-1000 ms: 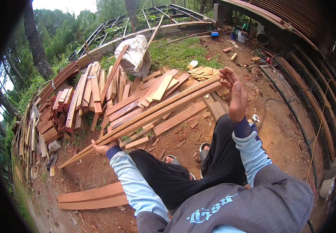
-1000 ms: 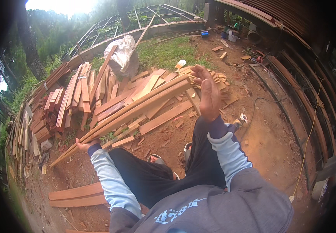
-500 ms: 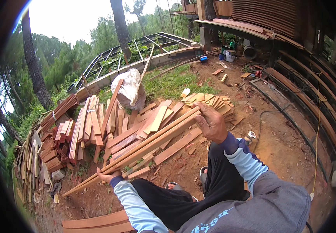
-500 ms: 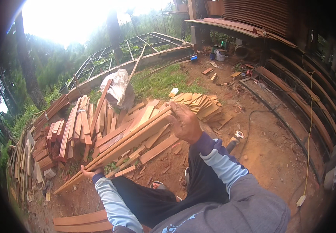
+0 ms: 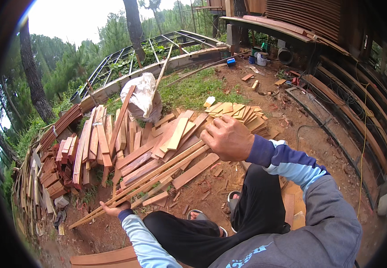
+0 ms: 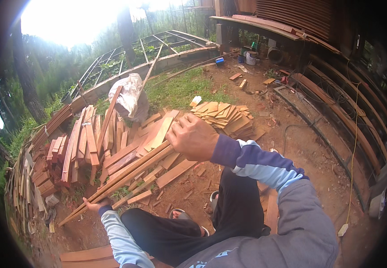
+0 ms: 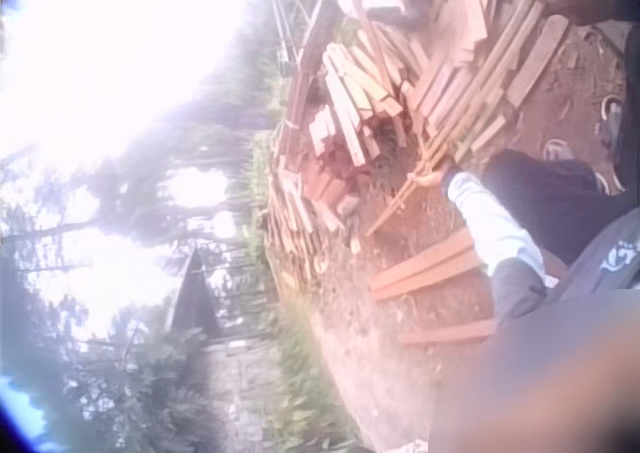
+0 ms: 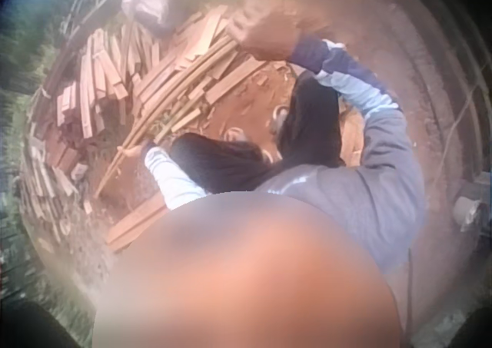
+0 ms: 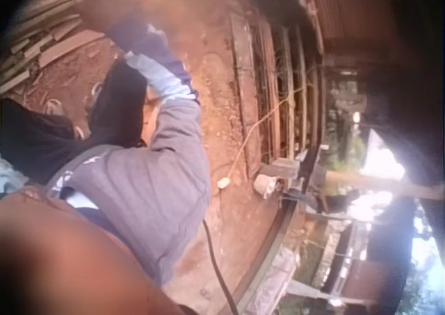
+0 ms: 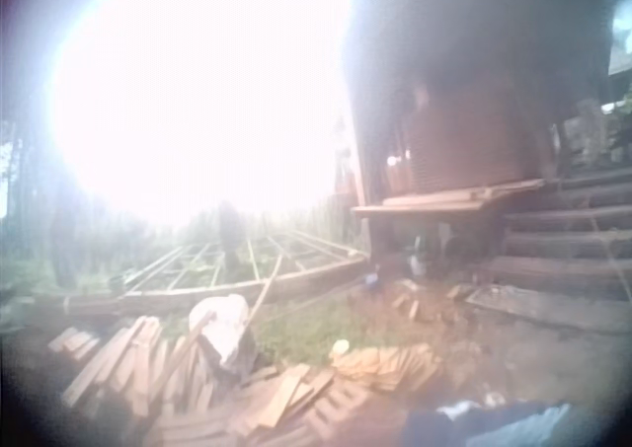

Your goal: The person marks a wooden plank with a pencil, then uses an angle grinder to cut the plank along the marked line. After cutting, the person moves the cut pieces and places them on a nearby wooden structure.

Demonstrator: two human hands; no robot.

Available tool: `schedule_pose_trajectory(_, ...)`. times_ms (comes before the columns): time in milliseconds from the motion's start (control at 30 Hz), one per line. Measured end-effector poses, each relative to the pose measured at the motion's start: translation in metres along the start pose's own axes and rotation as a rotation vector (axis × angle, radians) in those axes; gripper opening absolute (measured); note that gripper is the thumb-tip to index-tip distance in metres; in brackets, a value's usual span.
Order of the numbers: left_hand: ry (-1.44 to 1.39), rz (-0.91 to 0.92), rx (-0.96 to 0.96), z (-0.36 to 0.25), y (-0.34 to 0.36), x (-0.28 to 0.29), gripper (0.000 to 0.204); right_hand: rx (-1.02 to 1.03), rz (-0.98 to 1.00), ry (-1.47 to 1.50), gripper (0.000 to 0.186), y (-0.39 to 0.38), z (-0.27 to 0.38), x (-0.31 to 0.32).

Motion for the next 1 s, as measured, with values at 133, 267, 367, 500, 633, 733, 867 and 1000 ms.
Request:
schedule_pose_trajectory(133, 0.122, -0.033, -0.186, -0.023, 0.024, 0.019, 0.079, 0.024, 0.004, 0.069, 0.029, -0.013, -0.018, -0.036)
schedule_pose_trajectory(267, 0.159, -0.236, -0.344, -0.084, 0.083, 0.066, 0.084, 0.063, -0.116, 0.205, 0.02, -0.006, -0.029, -0.106)
schedule_pose_trajectory(367, 0.229, -0.269, -0.272, -0.058, 0.122, 0.069, 0.074, -0.027, 0.01, 0.358, 0.035, -0.014, -0.054, -0.18)
schedule_pose_trajectory(500, 0.269, -0.24, -0.263, 0.025, 0.148, 0.018, 0.062, -0.186, 0.24, 0.516, 0.056, -0.058, -0.105, -0.267)
schedule_pose_trajectory(633, 0.257, -0.095, -0.302, 0.012, 0.105, -0.037, 0.053, -0.267, 0.446, 0.95, 0.053, -0.075, -0.098, -0.34)
schedule_pose_trajectory(733, 0.263, 0.103, -0.403, 0.022, 0.059, -0.104, 0.057, -0.249, 0.434, 0.935, 0.061, -0.09, -0.104, -0.359)
schedule_pose_trajectory(867, 0.37, 0.341, -0.475, 0.055, 0.011, -0.221, 0.059, -0.245, 0.365, 0.964, 0.068, -0.137, -0.132, -0.369)
schedule_pose_trajectory(1000, 0.378, 0.248, -0.604, -0.016, -0.025, -0.282, 0.058, -0.264, 0.479, 1.138, 0.071, -0.179, -0.133, -0.333)
Point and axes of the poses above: each hand's wrist, its own y-axis towards the middle knuckle, its own x-axis out of the back of the hand, z = x × y, the point moved 7 cm from there along y, towards the middle knuckle, and after that the axes turned 10 degrees about x, right-handed, at the moved point
